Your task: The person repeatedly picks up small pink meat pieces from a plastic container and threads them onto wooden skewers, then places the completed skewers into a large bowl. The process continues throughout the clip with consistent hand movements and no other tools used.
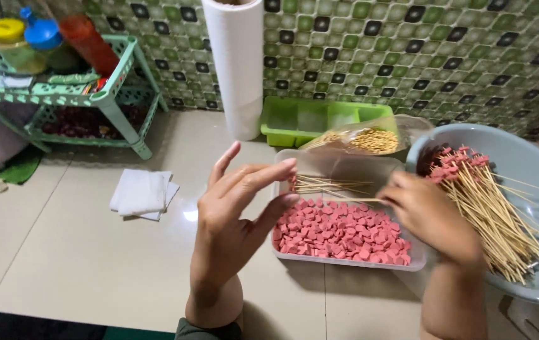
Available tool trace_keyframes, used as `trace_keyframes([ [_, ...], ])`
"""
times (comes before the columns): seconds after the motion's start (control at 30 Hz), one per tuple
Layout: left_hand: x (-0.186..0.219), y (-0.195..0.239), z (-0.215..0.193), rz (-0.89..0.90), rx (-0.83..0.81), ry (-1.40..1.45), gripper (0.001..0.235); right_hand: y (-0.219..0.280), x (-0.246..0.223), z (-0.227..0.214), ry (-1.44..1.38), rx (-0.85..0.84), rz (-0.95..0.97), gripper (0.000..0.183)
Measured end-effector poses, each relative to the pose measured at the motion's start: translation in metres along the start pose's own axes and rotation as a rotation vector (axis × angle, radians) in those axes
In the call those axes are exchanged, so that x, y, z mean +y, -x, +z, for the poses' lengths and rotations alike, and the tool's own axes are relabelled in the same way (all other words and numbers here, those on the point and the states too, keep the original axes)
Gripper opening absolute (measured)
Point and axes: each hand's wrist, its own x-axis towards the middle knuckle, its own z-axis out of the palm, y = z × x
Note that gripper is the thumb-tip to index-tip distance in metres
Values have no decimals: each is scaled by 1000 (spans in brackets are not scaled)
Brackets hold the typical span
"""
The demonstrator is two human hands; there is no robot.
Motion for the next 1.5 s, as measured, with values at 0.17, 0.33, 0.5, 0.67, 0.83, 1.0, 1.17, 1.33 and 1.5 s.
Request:
trace_keyframes([
  [0.17, -2, 2, -11, 39, -42, -10, 39, -82, -17, 51, 247, -609, 201, 25],
  [0.33, 0, 5, -19, 26, -108, 21, 40, -105, -19, 71, 286, -607, 198, 31],
  [0.5, 1, 3, -20, 32, -151, -4, 42, -104, -52, 42, 225, -612, 272, 32],
  [0.67, 1, -1, -16, 18, -159, -21, 38, -69, -21, 20, 93, -309, 99, 55],
  [0.83, 0, -5, -6, 28, -188, -82, 37, -48, 3, -24, -68, 81, -18, 34],
  [1.0, -3, -4, 13, 61, -229, -94, 39, -62, 16, -6, 157, 208, -1, 40],
  [1.17, -21, -2, 35, -4, -589, -38, 33, -83, 1, 16, 227, 125, 82, 10],
  [1.33, -34, 3, 56, -63, -633, -125, 34, -59, 2, 2, 192, 347, 10, 25],
  [1.5, -34, 0, 71, -114, -646, -92, 43, 18, -19, -44, -176, 769, -173, 7],
])
